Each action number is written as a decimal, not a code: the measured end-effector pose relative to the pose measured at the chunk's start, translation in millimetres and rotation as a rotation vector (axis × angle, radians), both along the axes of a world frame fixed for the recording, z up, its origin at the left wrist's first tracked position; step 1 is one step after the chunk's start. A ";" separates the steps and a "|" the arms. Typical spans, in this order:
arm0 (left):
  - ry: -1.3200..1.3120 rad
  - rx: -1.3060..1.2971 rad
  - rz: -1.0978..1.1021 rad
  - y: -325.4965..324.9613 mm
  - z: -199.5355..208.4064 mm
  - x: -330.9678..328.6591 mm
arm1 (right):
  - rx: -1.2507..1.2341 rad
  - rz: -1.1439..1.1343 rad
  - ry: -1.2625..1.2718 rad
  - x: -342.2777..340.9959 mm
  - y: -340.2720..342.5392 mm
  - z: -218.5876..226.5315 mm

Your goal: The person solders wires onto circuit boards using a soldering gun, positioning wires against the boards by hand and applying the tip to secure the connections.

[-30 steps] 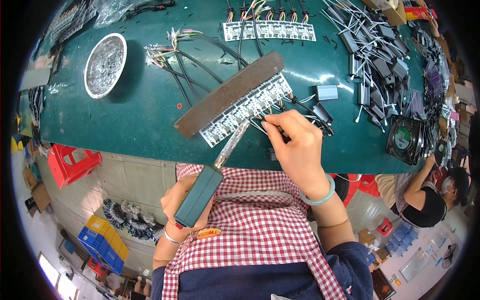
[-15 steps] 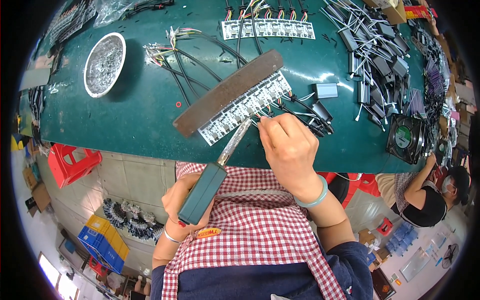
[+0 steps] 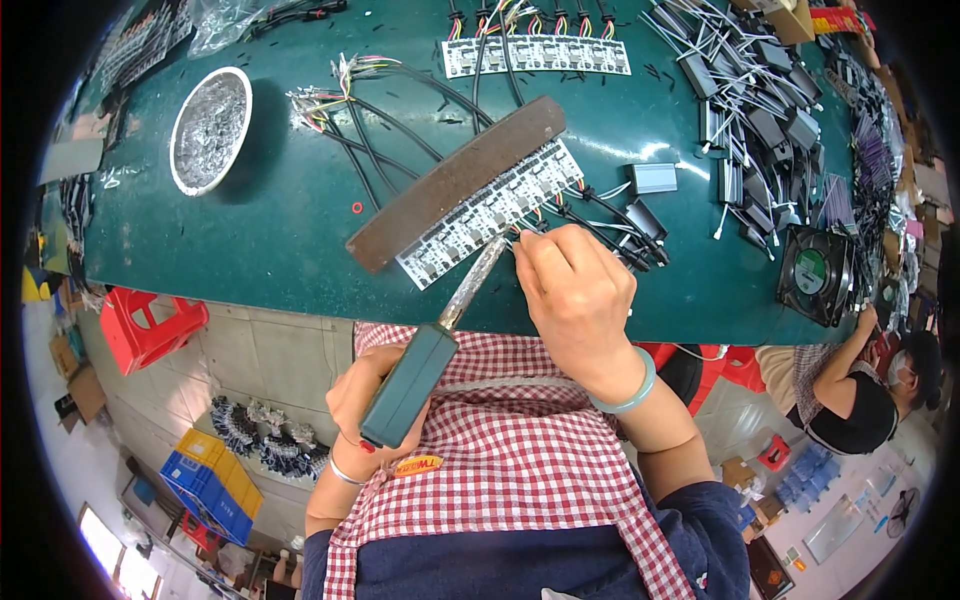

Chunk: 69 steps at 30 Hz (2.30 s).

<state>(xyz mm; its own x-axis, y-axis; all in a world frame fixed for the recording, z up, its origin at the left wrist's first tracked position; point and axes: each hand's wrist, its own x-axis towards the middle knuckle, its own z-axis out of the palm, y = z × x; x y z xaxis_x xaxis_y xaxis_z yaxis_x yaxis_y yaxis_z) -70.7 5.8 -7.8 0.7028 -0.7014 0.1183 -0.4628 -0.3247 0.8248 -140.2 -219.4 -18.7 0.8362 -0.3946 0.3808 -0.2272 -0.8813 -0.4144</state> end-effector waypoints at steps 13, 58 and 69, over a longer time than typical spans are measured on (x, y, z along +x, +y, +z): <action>-0.030 0.013 -0.025 -1.4 1.2 -1.4 | -0.001 0.010 0.005 -0.2 -0.5 -0.2; -0.029 -0.010 0.061 9.7 -6.5 -11.6 | 0.030 -0.014 -0.018 0.5 -0.6 -4.1; 0.005 -0.004 0.047 9.3 -7.4 -11.3 | 0.019 0.043 0.002 0.6 -1.5 -2.9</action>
<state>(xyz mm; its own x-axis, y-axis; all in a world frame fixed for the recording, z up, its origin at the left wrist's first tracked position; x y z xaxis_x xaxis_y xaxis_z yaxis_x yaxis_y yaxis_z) -81.9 15.1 -15.2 0.7354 -0.6673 0.1175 -0.4430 -0.3423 0.8286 -139.6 -220.9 -21.5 0.8531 -0.3657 0.3721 -0.1902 -0.8822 -0.4308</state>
